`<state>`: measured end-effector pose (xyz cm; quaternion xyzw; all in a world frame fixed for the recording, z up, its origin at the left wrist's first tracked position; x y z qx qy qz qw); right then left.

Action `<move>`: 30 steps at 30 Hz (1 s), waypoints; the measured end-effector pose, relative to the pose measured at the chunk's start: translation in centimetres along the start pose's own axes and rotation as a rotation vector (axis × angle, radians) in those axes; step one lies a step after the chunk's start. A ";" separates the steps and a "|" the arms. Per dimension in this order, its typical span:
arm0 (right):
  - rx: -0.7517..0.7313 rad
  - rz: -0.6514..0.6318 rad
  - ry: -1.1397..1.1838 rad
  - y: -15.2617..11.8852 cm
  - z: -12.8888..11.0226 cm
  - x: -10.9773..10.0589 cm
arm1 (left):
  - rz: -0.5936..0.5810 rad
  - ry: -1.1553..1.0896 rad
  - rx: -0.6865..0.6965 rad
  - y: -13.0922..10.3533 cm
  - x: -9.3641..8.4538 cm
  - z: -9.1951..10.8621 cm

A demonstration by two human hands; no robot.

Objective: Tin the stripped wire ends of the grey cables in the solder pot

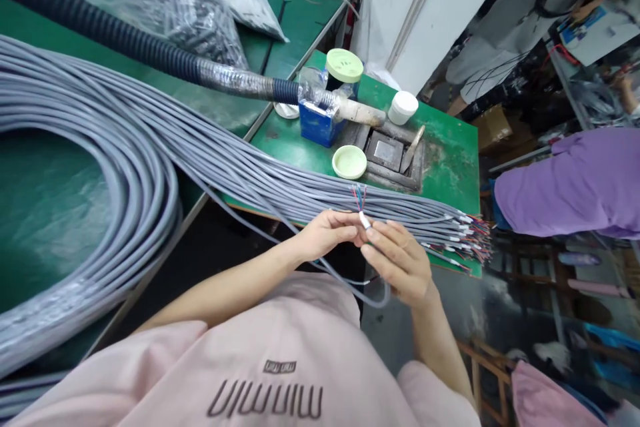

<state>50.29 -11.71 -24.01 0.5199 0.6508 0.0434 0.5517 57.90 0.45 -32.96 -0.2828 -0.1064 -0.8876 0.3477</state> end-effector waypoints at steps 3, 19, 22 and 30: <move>-0.039 -0.074 -0.032 -1.4 -1.1 0.6 | 0.024 -0.010 0.016 -0.1 0.2 -0.6; -0.056 -0.135 -0.185 -2.3 -2.9 0.7 | -0.018 -0.116 -0.012 -0.6 0.5 -1.3; -0.053 -0.134 -0.167 -2.5 -2.9 0.8 | -0.008 -0.152 -0.027 -0.6 0.5 -1.5; 0.233 0.044 0.081 -2.9 -1.3 1.1 | 0.164 0.044 0.033 -0.5 0.0 -1.0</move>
Point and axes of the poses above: each hand's wrist, its own y-axis towards the middle knuckle, its own x-axis out of the palm, z = x × y, the point moved 5 cm from there along y, towards the middle knuckle, and after that the axes turned 10 degrees about y, right-handed, at the moved point
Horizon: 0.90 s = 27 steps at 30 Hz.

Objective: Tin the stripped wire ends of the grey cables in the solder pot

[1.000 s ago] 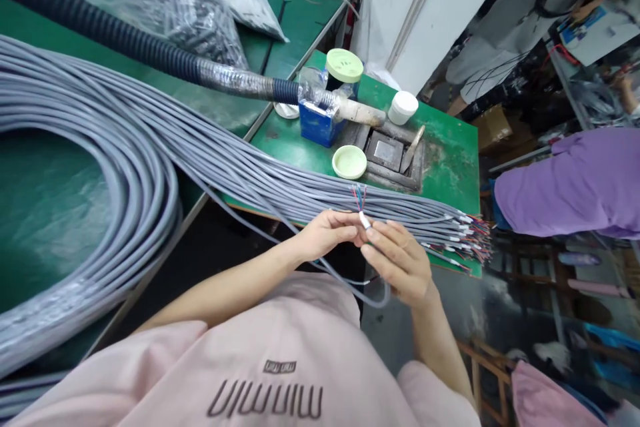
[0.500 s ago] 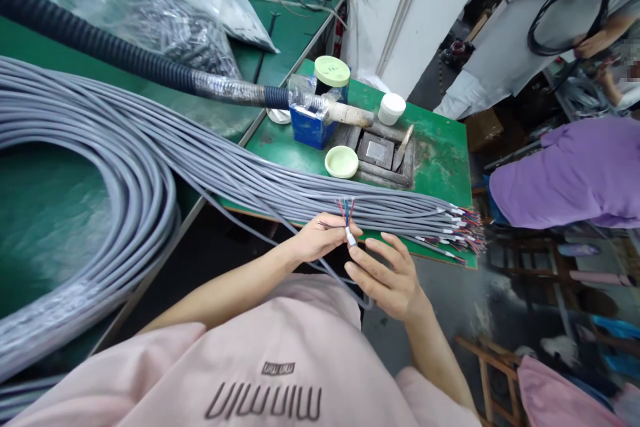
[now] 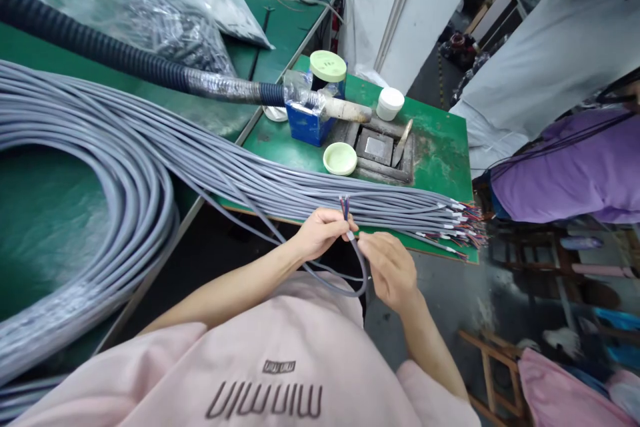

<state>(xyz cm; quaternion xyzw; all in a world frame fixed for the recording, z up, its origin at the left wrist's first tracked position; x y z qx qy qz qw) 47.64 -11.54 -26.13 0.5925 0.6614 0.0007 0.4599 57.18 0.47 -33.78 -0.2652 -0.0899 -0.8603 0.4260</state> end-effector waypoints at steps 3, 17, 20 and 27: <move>0.321 0.054 0.046 -0.1 1.3 0.7 | 0.022 0.105 0.035 -0.2 0.6 0.7; 0.756 0.040 0.798 -2.8 5.2 5.2 | 0.004 0.055 -0.007 -0.8 1.6 1.0; 0.767 0.057 0.820 -2.8 5.3 5.5 | 0.020 0.057 -0.007 -0.9 1.6 1.2; 0.759 0.065 0.867 -2.4 4.9 5.5 | 0.031 0.036 -0.028 -0.7 1.5 1.1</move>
Point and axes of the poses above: each hand's wrist, its own y-axis towards the middle knuckle, its own x-axis out of the palm, z = x × y, the point moved 5 cm from there along y, towards the middle knuckle, and after that the axes turned 10 degrees about y, right-handed, at the moved point
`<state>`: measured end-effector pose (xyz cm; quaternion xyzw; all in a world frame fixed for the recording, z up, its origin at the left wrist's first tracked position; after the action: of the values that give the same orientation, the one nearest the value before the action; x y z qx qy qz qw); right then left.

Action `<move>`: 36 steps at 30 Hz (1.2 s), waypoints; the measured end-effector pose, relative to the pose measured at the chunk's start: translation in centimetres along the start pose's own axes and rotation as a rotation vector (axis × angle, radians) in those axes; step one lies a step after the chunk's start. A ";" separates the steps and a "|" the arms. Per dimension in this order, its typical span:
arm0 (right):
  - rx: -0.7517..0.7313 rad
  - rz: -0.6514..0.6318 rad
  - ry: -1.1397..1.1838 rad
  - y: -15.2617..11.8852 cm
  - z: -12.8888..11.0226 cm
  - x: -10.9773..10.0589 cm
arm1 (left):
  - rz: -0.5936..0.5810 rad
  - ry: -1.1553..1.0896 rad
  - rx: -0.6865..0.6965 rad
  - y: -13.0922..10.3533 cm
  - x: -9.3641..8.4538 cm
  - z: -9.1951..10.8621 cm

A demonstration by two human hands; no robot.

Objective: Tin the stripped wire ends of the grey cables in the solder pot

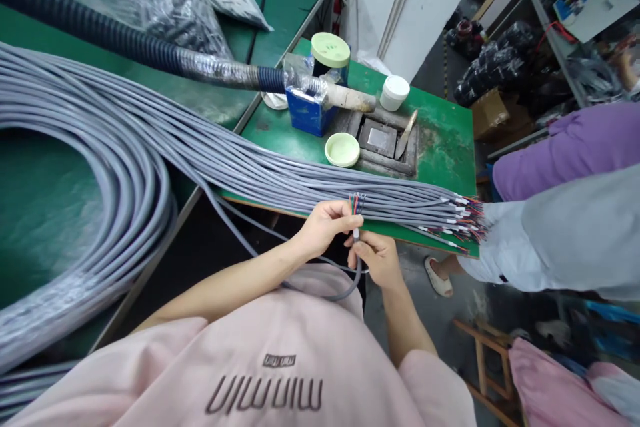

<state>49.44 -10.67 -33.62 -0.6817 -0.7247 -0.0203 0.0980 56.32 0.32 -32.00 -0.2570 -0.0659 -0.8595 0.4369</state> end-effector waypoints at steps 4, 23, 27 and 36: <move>0.004 -0.010 0.015 0.0 -0.1 0.1 | -0.003 -0.024 -0.006 0.1 0.0 -0.1; -0.013 -0.005 -0.053 -0.2 -0.1 -0.3 | 0.021 0.033 -0.019 0.0 0.1 -0.4; -0.009 -0.011 -0.057 -0.3 -0.2 -0.1 | 0.021 0.048 -0.003 0.0 0.1 -0.5; 0.037 0.109 -0.244 -5.6 -0.8 -4.9 | -0.050 0.772 0.289 0.4 -0.8 2.5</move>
<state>44.27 -15.99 -33.08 -0.7155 -0.6935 0.0814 0.0224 57.94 1.46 -30.31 0.1497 -0.0233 -0.8851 0.4401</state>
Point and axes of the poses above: each hand's wrist, its own y-axis towards the middle knuckle, its own x-axis out of the palm, z = x × y, the point moved 5 cm from there along y, towards the middle knuckle, and after that the axes turned 10 degrees about y, right-handed, at the moved point
